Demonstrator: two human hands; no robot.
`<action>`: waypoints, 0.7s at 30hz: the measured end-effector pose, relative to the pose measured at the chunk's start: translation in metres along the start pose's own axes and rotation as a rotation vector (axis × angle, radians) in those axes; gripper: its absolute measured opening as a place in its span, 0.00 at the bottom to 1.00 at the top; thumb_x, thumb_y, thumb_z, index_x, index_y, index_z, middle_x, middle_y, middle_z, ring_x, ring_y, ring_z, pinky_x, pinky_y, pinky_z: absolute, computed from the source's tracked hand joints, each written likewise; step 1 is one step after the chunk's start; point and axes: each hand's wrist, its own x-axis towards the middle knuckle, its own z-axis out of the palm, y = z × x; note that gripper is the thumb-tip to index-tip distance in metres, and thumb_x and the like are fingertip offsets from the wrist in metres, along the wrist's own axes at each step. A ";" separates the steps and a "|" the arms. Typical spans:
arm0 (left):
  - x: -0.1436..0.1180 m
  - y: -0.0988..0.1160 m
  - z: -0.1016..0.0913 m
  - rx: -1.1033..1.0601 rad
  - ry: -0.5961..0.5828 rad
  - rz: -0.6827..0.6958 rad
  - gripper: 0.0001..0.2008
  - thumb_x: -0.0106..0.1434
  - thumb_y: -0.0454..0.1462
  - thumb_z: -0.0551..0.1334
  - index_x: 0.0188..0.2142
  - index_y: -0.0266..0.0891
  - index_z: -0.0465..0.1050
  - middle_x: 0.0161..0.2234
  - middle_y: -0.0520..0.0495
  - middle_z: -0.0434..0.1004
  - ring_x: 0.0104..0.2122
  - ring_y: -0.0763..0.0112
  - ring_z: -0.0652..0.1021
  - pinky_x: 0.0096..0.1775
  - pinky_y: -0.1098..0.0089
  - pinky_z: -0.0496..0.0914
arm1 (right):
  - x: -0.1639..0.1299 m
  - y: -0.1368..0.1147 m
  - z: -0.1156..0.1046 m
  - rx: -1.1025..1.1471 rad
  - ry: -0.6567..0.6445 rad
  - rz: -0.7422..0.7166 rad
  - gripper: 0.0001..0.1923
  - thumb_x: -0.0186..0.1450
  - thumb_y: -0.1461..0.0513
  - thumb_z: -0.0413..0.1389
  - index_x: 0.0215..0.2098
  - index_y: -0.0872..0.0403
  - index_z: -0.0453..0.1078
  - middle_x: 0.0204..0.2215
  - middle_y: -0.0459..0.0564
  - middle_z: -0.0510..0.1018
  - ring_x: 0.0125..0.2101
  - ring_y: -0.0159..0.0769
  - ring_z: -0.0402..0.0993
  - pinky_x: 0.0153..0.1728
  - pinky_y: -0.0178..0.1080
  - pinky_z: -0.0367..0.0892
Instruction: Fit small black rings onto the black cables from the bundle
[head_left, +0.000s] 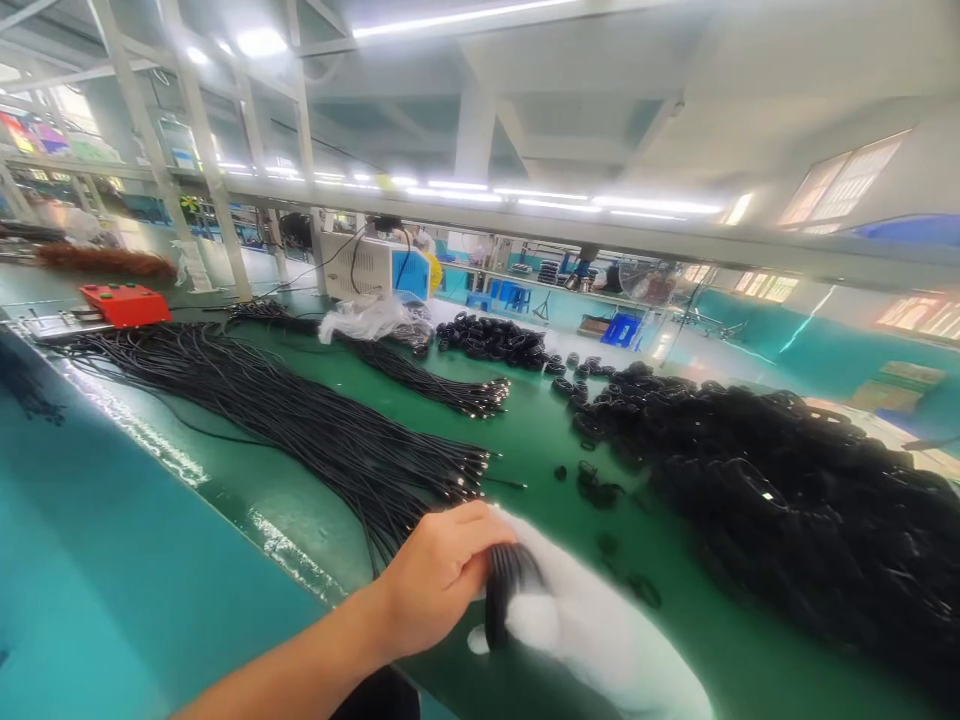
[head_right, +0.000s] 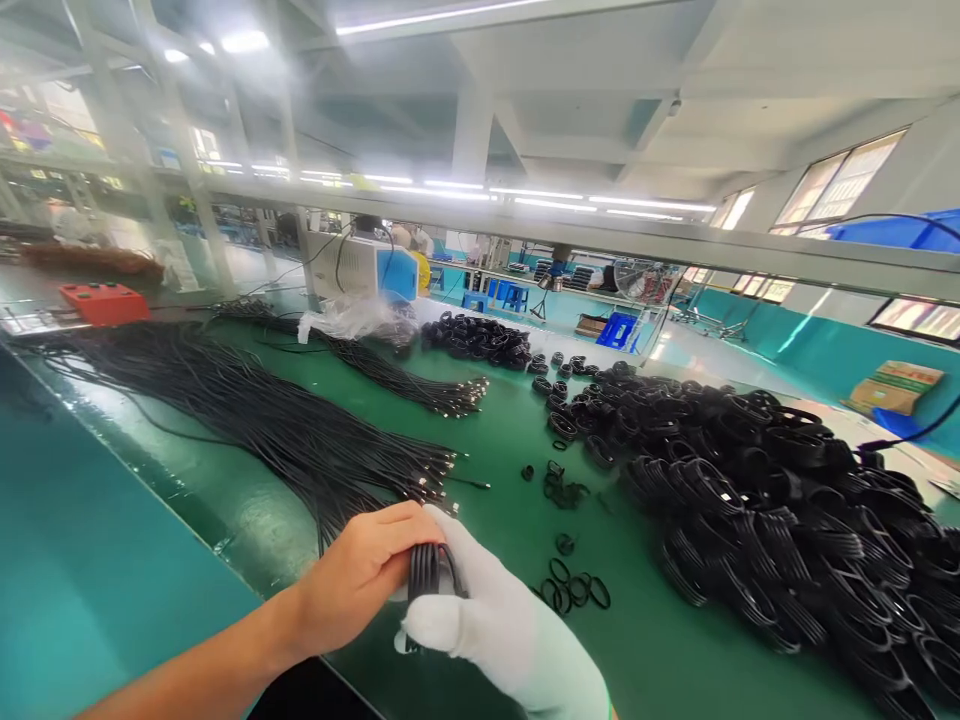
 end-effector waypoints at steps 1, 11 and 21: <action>0.000 0.000 -0.001 -0.001 -0.001 -0.010 0.16 0.61 0.25 0.50 0.40 0.39 0.73 0.37 0.50 0.73 0.37 0.75 0.73 0.40 0.76 0.66 | 0.004 0.003 0.001 0.035 -0.025 -0.003 0.30 0.55 0.53 0.62 0.54 0.54 0.64 0.45 0.55 0.72 0.46 0.48 0.69 0.45 0.51 0.68; 0.009 0.003 -0.009 -0.097 0.037 -0.370 0.09 0.58 0.32 0.55 0.38 0.41 0.70 0.33 0.52 0.72 0.30 0.73 0.73 0.32 0.74 0.68 | 0.021 0.041 0.004 0.495 -0.057 0.106 0.20 0.56 0.60 0.61 0.45 0.61 0.68 0.36 0.57 0.76 0.35 0.44 0.76 0.31 0.45 0.74; 0.015 -0.003 0.000 -0.124 0.074 -0.530 0.02 0.54 0.33 0.57 0.29 0.40 0.65 0.22 0.56 0.69 0.21 0.75 0.72 0.22 0.77 0.65 | 0.024 0.050 -0.001 0.505 0.020 0.126 0.18 0.57 0.59 0.60 0.44 0.62 0.70 0.33 0.58 0.75 0.35 0.41 0.75 0.32 0.44 0.74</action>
